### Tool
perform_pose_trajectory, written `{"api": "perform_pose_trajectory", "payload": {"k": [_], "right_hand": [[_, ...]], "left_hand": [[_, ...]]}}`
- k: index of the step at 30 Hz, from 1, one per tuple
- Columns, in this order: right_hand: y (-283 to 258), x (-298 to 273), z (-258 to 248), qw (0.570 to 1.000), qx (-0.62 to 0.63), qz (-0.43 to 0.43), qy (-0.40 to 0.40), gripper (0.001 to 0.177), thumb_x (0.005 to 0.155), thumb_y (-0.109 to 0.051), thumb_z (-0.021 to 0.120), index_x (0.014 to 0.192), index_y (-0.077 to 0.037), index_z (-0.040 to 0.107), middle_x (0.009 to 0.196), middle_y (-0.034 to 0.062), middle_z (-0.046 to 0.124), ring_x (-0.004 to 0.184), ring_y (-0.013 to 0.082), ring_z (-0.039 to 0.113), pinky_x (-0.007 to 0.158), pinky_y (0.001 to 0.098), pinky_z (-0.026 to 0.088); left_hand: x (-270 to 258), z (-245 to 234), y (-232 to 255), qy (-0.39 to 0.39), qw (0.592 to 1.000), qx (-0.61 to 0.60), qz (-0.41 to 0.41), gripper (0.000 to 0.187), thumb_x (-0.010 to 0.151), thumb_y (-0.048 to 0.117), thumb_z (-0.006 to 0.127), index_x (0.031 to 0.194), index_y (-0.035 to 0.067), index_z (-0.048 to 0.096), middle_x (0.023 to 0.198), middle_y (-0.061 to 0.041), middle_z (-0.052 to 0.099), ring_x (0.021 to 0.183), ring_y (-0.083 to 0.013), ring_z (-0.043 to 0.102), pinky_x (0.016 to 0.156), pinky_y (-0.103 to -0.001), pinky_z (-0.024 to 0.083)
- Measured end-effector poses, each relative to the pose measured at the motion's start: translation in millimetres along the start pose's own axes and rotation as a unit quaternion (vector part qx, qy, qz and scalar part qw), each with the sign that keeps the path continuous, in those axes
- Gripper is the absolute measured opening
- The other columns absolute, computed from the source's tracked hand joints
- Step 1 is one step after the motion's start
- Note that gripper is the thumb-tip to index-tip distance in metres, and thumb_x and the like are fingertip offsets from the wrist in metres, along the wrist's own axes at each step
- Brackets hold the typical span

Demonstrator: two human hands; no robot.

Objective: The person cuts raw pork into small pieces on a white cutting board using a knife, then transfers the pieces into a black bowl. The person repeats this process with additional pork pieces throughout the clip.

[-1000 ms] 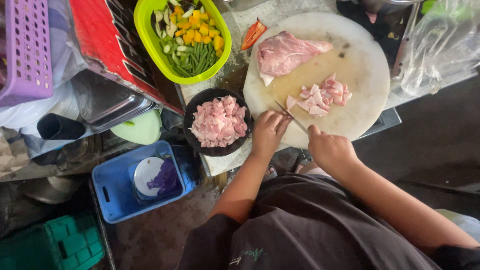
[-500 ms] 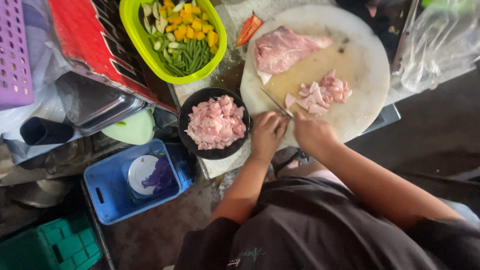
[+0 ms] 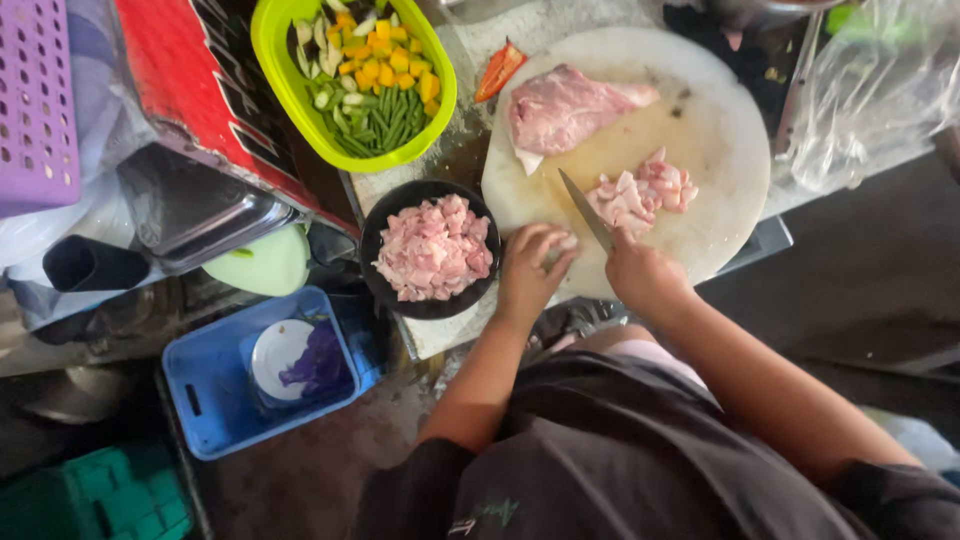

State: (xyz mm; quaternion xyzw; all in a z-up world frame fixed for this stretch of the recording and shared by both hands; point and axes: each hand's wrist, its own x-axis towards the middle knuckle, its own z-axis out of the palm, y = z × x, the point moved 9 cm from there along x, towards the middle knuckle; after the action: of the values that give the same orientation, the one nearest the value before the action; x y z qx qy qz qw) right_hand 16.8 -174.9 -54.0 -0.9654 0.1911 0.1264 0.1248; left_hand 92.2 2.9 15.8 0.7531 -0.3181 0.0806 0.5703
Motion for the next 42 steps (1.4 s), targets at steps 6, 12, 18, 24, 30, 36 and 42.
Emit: {"api": "perform_pose_trajectory", "payload": {"k": [6, 12, 18, 24, 30, 36, 42], "right_hand": [[-43, -34, -37, 0.995, -0.039, -0.084, -0.028, 0.026, 0.100, -0.026, 0.049, 0.113, -0.003, 0.047, 0.072, 0.0171, 0.071, 0.068, 0.0379, 0.073, 0.061, 0.0511, 0.057], [-43, -48, -44, 0.992, -0.053, -0.075, -0.090, 0.027, 0.098, -0.024, 0.051, 0.115, -0.005, 0.046, 0.071, 0.0154, 0.072, 0.067, 0.0360, 0.073, 0.061, 0.0510, 0.057], [-44, -27, -22, 0.991, -0.048, -0.081, -0.092, 0.028, 0.097, -0.020, 0.051, 0.118, -0.002, 0.049, 0.072, 0.0179, 0.072, 0.068, 0.0381, 0.073, 0.062, 0.0514, 0.057], [-64, -15, -33, 0.991, -0.059, -0.103, -0.065, 0.033, 0.098, -0.020, 0.051, 0.125, -0.001, 0.050, 0.071, 0.0189, 0.071, 0.066, 0.0391, 0.073, 0.061, 0.0508, 0.058], [-56, -35, -30, 0.984, -0.109, -0.070, -0.122, 0.036, 0.096, -0.020, 0.051, 0.127, -0.002, 0.049, 0.075, 0.0168, 0.073, 0.067, 0.0360, 0.075, 0.062, 0.0488, 0.060], [-65, 5, -8, 0.994, -0.048, -0.085, -0.055, 0.025, 0.099, -0.017, 0.049, 0.120, -0.004, 0.053, 0.083, 0.0198, 0.074, 0.076, 0.0391, 0.074, 0.067, 0.0512, 0.058], [21, -38, -2, 0.995, -0.029, -0.068, -0.071, 0.020, 0.100, -0.026, 0.051, 0.102, -0.009, 0.060, 0.092, 0.0223, 0.073, 0.078, 0.0404, 0.072, 0.071, 0.0520, 0.058]], "left_hand": [[-3, -1, -7, 0.009, 1.000, -0.016, -0.019, 0.016, 0.086, 0.010, 0.081, 0.099, 0.009, 0.073, 0.105, -0.007, 0.067, 0.105, -0.0294, 0.064, 0.093, -0.039, 0.052], [-2, 0, -9, -0.001, 1.000, 0.012, -0.028, 0.011, 0.088, 0.008, 0.078, 0.094, 0.007, 0.068, 0.102, -0.007, 0.067, 0.101, -0.0302, 0.064, 0.091, -0.041, 0.052], [-3, 1, -5, 0.012, 0.998, 0.053, -0.015, 0.014, 0.085, 0.009, 0.078, 0.094, 0.009, 0.067, 0.104, -0.008, 0.067, 0.103, -0.0311, 0.063, 0.092, -0.042, 0.052], [-3, 2, -8, 0.000, 0.998, 0.057, -0.030, 0.017, 0.087, 0.010, 0.078, 0.097, 0.008, 0.065, 0.106, -0.008, 0.067, 0.104, -0.0330, 0.064, 0.093, -0.043, 0.052], [-4, 3, -12, 0.012, 0.998, 0.052, -0.017, 0.016, 0.083, 0.008, 0.077, 0.094, 0.009, 0.065, 0.105, -0.009, 0.067, 0.103, -0.0345, 0.063, 0.092, -0.043, 0.052], [-4, -2, -9, 0.005, 1.000, 0.025, -0.012, 0.018, 0.085, 0.007, 0.075, 0.098, 0.005, 0.063, 0.113, -0.014, 0.067, 0.108, -0.0373, 0.062, 0.095, -0.045, 0.051], [-1, 0, -7, -0.005, 1.000, 0.013, -0.018, 0.013, 0.085, 0.007, 0.075, 0.093, 0.007, 0.065, 0.105, -0.011, 0.069, 0.105, -0.0339, 0.063, 0.094, -0.043, 0.052]]}}
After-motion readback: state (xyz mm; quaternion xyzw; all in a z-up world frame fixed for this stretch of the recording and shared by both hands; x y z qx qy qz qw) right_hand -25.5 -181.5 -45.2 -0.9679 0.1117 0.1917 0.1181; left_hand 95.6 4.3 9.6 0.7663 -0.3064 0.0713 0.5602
